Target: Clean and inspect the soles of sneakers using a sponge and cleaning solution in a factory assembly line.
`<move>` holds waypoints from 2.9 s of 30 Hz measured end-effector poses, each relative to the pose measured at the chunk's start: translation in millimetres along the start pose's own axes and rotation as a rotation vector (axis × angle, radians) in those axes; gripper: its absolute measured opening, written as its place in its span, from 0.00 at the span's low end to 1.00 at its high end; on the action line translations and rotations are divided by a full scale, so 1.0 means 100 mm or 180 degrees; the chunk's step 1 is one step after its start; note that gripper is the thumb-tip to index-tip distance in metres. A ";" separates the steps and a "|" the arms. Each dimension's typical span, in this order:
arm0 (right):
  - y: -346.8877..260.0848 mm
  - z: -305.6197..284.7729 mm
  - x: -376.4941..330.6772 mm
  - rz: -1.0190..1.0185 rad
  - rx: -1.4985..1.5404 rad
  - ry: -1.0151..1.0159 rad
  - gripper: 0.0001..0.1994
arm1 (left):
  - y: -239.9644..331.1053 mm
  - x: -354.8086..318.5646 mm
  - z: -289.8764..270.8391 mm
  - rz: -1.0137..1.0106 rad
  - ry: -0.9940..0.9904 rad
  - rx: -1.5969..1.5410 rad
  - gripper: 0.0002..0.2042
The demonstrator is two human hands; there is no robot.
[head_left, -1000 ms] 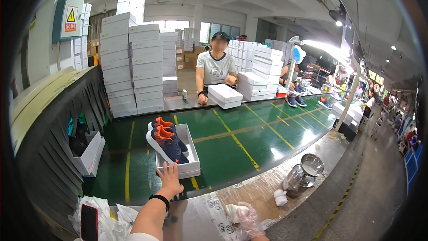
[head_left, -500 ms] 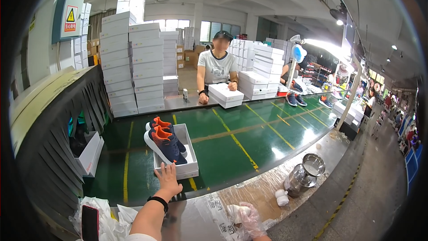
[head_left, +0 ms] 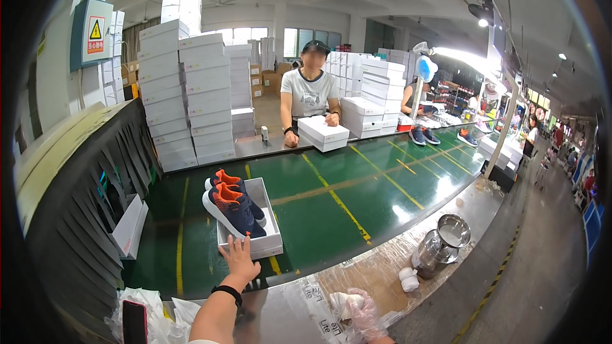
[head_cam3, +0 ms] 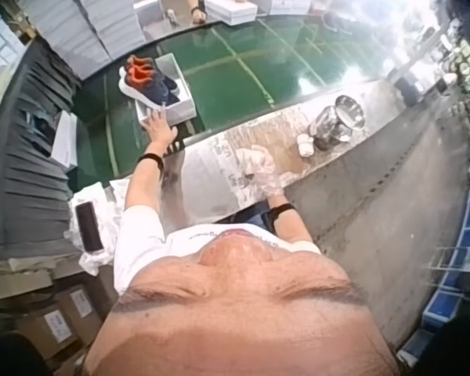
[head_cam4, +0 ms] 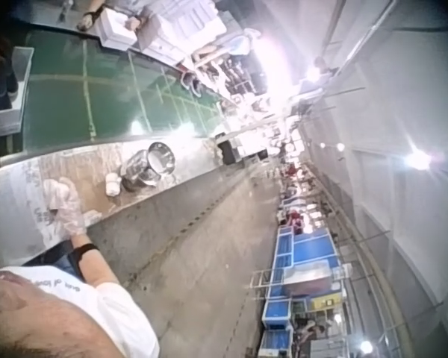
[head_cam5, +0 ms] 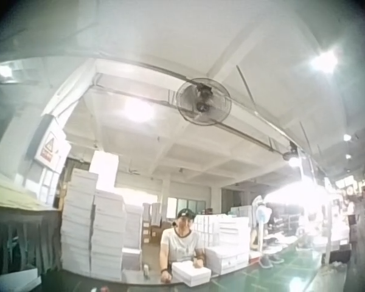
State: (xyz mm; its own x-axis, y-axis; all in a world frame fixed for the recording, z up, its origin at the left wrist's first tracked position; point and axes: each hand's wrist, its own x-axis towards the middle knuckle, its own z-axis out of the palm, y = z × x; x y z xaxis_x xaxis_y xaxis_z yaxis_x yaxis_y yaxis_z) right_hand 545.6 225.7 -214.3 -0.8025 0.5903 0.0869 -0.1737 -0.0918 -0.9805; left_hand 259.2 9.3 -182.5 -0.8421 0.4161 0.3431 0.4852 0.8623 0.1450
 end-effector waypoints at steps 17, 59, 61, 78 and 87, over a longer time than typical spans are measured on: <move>-0.08 0.05 -0.01 0.0125 -0.0258 0.0192 0.15 | 0.48 0.27 0.18 0.0040 -0.0053 -0.0622 0.26; -0.09 -0.01 0.02 -0.0351 -0.0349 0.0004 0.15 | 0.91 0.35 -0.04 0.0659 -0.0912 -0.0585 0.45; -0.07 -0.03 0.03 -0.0319 -0.0411 -0.0003 0.15 | 0.71 0.39 -0.03 0.0996 -0.0267 -0.0336 0.39; -0.95 -0.37 0.26 -0.0521 0.1522 0.0189 0.18 | -0.01 0.35 0.19 0.0530 0.0170 0.0138 0.21; -2.06 0.26 0.75 -0.0903 0.0875 -0.0498 0.36 | -0.01 0.34 0.33 0.0576 0.0451 -0.0234 0.15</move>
State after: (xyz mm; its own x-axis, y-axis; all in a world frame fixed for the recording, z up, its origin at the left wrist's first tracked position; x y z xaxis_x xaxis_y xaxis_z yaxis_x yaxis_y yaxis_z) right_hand 506.9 268.1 -0.8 -0.7743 0.4961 0.3930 -0.5289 -0.1662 -0.8323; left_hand 222.0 32.2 -201.9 -0.7010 0.5129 0.4955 0.6454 0.7519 0.1347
